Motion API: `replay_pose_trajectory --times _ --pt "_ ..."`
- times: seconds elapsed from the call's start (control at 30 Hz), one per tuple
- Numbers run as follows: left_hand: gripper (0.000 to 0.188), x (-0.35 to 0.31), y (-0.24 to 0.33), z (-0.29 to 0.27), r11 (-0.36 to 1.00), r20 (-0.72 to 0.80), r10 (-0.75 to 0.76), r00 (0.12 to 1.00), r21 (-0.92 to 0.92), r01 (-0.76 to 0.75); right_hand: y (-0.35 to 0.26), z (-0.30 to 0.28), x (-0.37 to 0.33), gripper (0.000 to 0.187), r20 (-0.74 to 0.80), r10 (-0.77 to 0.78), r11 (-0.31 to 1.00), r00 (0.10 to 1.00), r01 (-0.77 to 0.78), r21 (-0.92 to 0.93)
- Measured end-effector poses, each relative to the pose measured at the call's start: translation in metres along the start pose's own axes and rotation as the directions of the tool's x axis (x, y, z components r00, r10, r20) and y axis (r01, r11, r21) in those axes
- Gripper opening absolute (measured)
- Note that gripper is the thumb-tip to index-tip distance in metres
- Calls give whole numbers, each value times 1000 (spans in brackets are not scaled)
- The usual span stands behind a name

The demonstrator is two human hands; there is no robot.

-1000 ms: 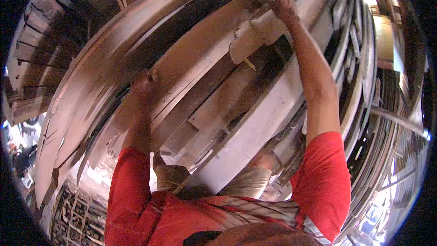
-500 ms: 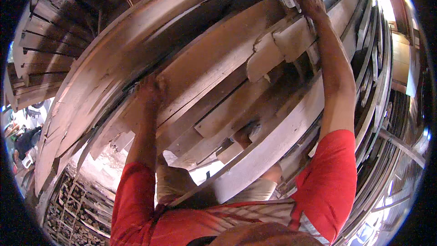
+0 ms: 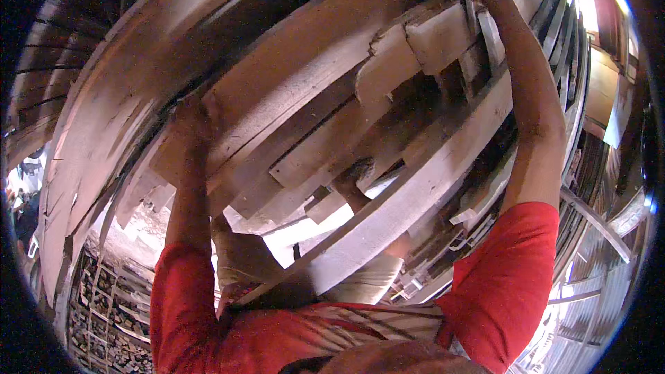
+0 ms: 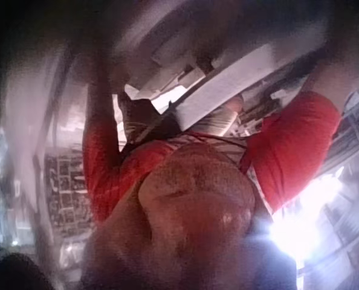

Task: The person sorts through a stack of wooden planks by picking up, moving, and repositioning the boards by hand.

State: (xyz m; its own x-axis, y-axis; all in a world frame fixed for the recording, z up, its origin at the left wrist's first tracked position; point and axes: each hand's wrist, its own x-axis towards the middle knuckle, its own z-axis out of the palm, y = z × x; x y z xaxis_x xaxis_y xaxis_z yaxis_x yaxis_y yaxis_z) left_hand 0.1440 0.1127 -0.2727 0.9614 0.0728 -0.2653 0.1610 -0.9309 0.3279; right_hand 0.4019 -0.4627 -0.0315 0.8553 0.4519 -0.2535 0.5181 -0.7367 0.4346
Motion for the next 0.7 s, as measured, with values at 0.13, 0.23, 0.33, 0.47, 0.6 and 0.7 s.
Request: replay_pose_trajectory --times 0.13,0.23,0.33,0.47,0.6,0.7 --pt "56 0 -23 18 991 -178 124 976 65 -114 -16 -25 15 50 219 16 999 976 -9 -33" --pt "57 6 -14 18 977 -293 212 932 94 -193 22 23 -2 45 30 -30 996 999 32 -82" --pt "57 -4 -9 -4 993 -146 112 983 65 -104 1 -6 13 44 279 5 998 960 12 -58" --pt "57 -9 0 -17 996 -51 68 996 65 -65 -13 7 -14 56 -75 81 985 994 -68 156" --pt "57 -9 19 -35 992 71 -27 997 129 18 -8 5 -9 60 51 48 995 998 -53 86" --pt "56 -17 36 -63 991 52 5 999 131 -12 9 23 -9 51 126 82 996 989 -86 32"
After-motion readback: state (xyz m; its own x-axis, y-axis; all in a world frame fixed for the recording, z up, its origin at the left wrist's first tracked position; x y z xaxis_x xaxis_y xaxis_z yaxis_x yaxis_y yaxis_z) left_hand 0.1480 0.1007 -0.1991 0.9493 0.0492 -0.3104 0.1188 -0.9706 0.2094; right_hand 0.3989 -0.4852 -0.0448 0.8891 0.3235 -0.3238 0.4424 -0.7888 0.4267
